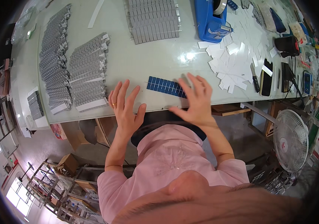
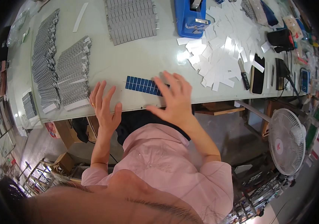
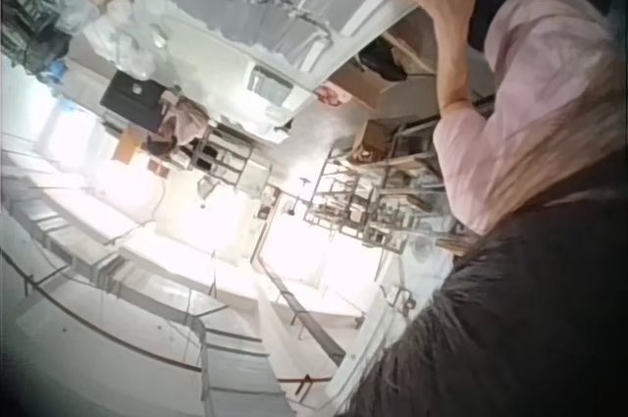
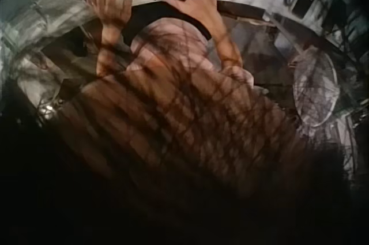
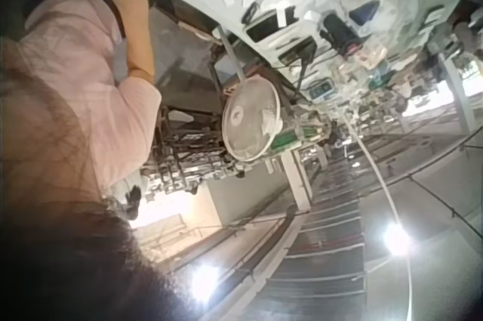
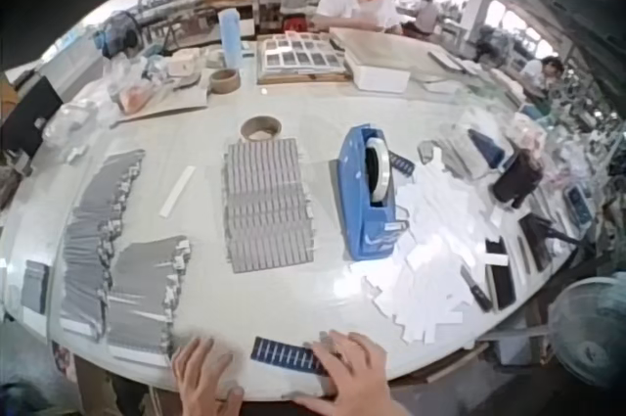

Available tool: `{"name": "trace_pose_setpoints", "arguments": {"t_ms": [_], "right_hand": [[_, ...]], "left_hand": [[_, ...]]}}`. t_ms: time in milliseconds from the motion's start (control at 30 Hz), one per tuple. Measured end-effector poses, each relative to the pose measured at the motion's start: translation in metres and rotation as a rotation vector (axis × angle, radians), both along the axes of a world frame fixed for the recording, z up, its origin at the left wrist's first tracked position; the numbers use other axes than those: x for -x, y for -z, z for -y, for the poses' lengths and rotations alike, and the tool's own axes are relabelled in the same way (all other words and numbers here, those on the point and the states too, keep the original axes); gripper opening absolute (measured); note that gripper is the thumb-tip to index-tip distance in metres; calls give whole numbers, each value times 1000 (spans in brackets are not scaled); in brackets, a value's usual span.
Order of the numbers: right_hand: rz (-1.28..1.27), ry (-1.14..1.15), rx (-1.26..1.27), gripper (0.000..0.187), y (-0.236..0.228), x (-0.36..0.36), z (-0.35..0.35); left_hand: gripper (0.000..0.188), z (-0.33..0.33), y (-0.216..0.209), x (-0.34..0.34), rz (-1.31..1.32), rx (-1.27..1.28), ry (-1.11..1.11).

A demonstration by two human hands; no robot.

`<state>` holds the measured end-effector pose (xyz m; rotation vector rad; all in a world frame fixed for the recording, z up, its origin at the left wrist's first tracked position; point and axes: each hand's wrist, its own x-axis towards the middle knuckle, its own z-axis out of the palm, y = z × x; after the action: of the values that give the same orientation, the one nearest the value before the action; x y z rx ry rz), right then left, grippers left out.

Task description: The recorder is assembling small electronic components onto paper strips using adhesive tape at a factory workbench.

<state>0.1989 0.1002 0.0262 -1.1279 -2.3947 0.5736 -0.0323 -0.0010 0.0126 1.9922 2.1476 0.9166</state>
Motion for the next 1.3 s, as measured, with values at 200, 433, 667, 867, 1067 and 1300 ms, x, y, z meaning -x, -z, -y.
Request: {"name": "trace_pose_setpoints", "arguments": {"t_ms": [200,433,667,867,1067,1300], "right_hand": [[48,-115,-230,52,23,16,40],[-156,-27,-147,25,-15,10,30],[-628,64,770,25,-16,56,17],[-551,-114,685,23,-15,67,-15],[-341,-246,211,13,-21,129,-73],[-224,-372,-100,22,-11,243,-133]], "left_hand": [[40,11,-4,-3,113,-155,-71],[35,14,-18,-16,363,-278,-100],[28,13,-28,-12,1165,220,-81],[12,46,-42,64,1221,344,-168],[9,79,-82,153,449,418,-160],[6,62,-63,167,231,379,5]]}}
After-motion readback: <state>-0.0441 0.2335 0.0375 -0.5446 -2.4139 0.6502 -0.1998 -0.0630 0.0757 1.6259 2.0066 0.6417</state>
